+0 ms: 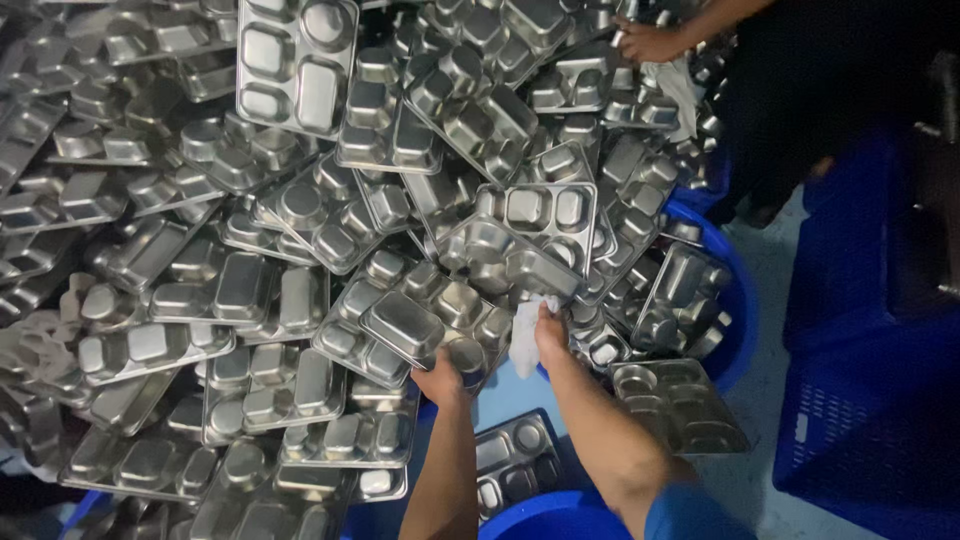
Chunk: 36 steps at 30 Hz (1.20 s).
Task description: The person wipes stainless steel compartmentalized trays with a white cloth, picking them from a large pile and placing them into blue tubs. The person handles trays one at a time, wiping both sides before stacking them in the tubs.
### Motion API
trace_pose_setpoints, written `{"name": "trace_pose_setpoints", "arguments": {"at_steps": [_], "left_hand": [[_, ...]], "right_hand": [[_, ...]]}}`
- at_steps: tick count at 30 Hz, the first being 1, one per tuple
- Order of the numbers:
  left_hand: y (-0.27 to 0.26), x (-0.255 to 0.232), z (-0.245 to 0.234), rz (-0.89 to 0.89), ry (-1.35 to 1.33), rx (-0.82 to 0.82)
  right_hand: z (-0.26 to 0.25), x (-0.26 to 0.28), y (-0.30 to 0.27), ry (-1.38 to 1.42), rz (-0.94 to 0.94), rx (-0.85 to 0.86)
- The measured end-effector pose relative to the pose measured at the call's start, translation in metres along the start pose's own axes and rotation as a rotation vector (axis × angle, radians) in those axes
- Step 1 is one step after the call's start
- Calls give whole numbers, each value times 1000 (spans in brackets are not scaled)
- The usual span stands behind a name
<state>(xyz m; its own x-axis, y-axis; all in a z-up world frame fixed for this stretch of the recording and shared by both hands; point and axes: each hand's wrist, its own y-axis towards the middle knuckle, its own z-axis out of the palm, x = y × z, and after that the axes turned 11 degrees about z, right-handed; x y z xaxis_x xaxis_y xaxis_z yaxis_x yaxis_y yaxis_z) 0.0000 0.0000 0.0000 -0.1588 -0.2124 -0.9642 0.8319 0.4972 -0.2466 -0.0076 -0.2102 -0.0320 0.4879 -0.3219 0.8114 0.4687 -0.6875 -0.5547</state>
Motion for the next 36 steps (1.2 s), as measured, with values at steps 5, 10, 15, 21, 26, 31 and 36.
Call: {"name": "trace_pose_setpoints", "arguments": {"at_steps": [5,10,15,21,26,31,36], "left_hand": [[-11,-3,-16,-5,76,-68],[-22,14,-26,-50,85,-59],[-22,24,-21,38,60,-80],[-24,18,-26,-1,59,-70],[-21,12,-32,-24,69,-84],[-30,9,-43,-32,74,-80],[-37,-1,-46,-38,104,-83]], "right_hand": [[3,0,1,-32,16,-24],[-2,-9,-1,-17,51,12],[-4,-7,-3,-103,15,-26],[-4,-18,-17,-149,-58,-86],[-2,-23,-23,-190,-43,-113],[-7,-35,-36,-311,19,-101],[-13,-40,-47,-312,88,37]]}}
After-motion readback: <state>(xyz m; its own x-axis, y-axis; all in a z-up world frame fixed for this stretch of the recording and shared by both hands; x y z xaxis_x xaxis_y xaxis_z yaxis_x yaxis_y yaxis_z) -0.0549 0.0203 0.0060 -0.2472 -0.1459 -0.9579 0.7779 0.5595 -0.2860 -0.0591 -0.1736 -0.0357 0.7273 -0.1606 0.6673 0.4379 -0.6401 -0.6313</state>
